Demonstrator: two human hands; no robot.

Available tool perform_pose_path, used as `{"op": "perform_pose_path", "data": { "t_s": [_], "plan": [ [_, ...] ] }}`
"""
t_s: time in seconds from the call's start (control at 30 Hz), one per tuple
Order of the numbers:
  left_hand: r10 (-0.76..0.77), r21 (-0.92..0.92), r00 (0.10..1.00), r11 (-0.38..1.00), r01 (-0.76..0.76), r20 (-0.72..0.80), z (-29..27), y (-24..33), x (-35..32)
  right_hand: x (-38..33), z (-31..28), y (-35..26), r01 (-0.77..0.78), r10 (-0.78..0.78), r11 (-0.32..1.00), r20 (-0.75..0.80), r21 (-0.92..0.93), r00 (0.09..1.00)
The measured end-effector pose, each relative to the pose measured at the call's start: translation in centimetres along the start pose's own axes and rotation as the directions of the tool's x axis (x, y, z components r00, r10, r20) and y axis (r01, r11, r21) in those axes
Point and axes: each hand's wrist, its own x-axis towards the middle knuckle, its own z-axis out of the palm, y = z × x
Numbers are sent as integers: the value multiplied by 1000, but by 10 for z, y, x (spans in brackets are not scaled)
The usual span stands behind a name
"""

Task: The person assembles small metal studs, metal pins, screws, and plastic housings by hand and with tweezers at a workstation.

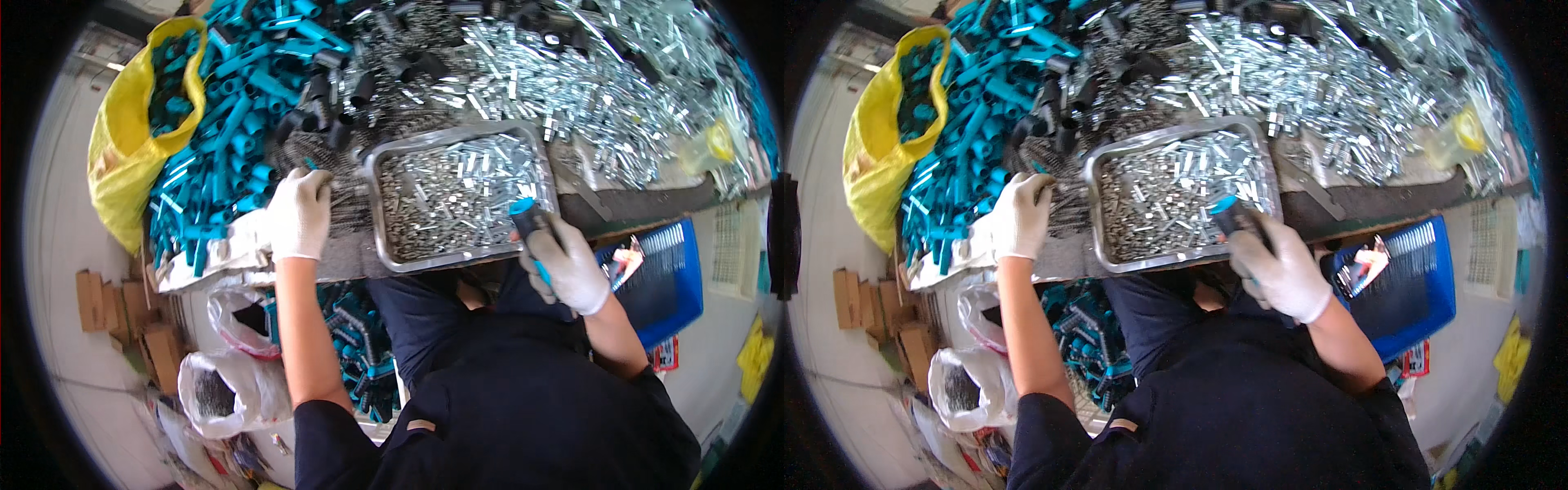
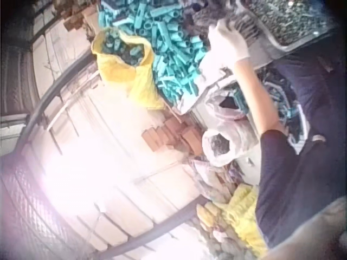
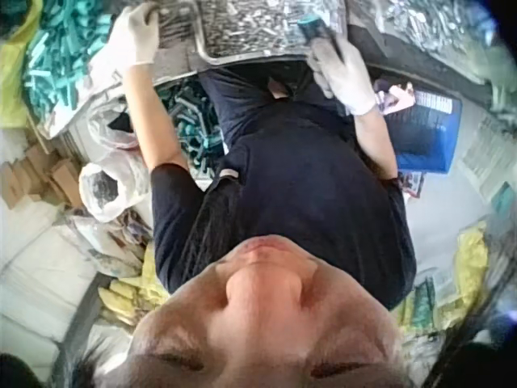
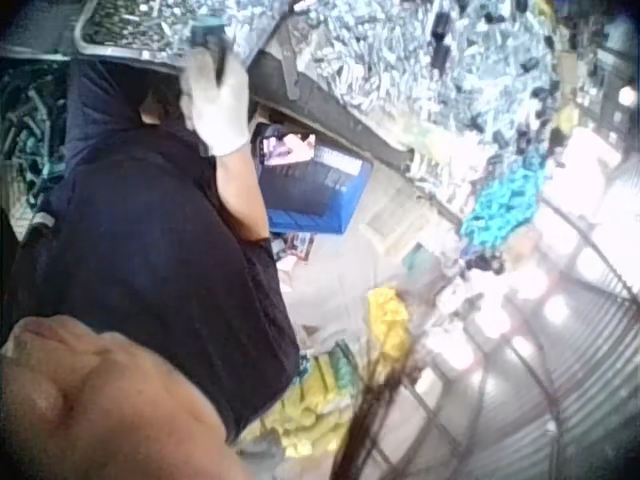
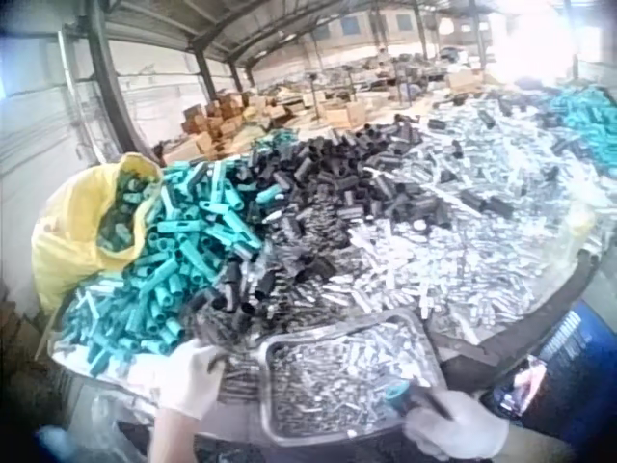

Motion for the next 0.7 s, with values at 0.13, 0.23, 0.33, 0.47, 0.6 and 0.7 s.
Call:
{"op": "perform_pose_path", "data": {
  "t_s": [0.13,0.23,0.33,0.47,0.6,0.7],
  "plan": [
    [312,61,950,949,-310,-14,27,-17,23,13,5,20,73,-72,997,145,-3,987],
    [227,-75,974,971,-227,-10,37,-40,30,16,8,24,113,-99,989,140,-97,985],
    [25,-265,971,960,-90,-238,41,-44,40,12,3,22,128,-107,975,120,-182,987],
    [-200,-379,930,922,72,-309,27,-39,50,8,6,14,146,-120,954,111,-261,986],
    [-149,-408,925,913,-7,-350,14,-53,59,8,7,14,181,-159,952,108,-245,981],
    [-228,-566,962,818,105,-152,5,-52,63,8,5,10,24,8,971,130,-237,991]
  ]
}}
